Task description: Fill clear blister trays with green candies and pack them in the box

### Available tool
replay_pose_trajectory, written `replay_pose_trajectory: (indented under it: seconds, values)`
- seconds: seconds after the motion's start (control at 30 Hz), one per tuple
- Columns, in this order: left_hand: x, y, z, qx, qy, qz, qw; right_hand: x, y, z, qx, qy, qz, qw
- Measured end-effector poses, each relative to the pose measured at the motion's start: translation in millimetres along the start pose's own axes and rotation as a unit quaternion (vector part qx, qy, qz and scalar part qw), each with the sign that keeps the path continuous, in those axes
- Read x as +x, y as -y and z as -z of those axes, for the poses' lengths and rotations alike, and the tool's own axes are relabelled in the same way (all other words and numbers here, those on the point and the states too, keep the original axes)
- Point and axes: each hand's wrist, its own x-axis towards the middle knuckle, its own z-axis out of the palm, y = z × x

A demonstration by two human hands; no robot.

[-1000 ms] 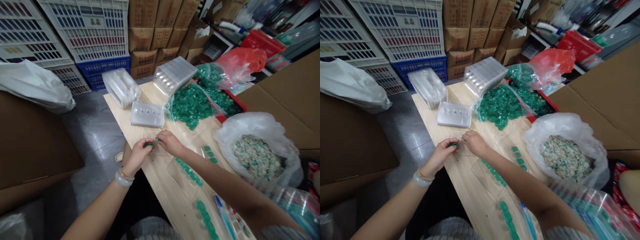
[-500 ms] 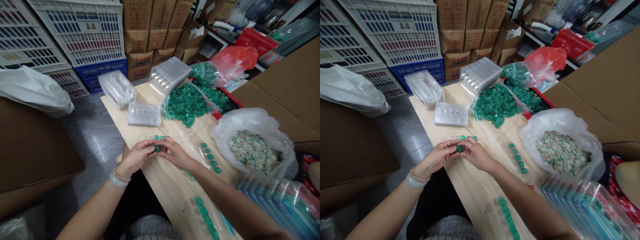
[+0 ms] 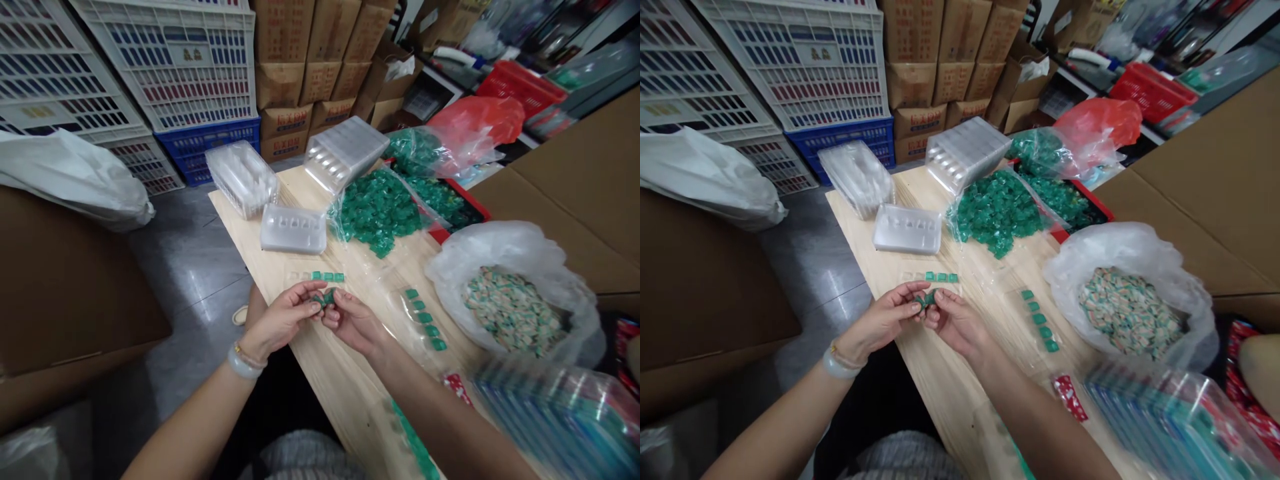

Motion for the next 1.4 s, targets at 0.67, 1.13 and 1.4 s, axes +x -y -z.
replay_pose_trajectory:
  seconds: [0.67,1.13,1.4]
  values:
    - [18.7,10.3,29.1,0.221,-0.227,-0.070,0.946,74.5,33.0,-5.5,-0.816,0.113,0.216,0.524]
    - [7.9,2.0,20.6,-0.064,-0.224,-0.080,0.969,49.5,14.7,-6.4,-0.701,-0.004,0.298,0.647]
    - [6.6,-7.1,10.0,-0.023,-0.189,-0.040,0.981,28.0,12.4,-15.2,-0.530,0.040,0.304,0.791]
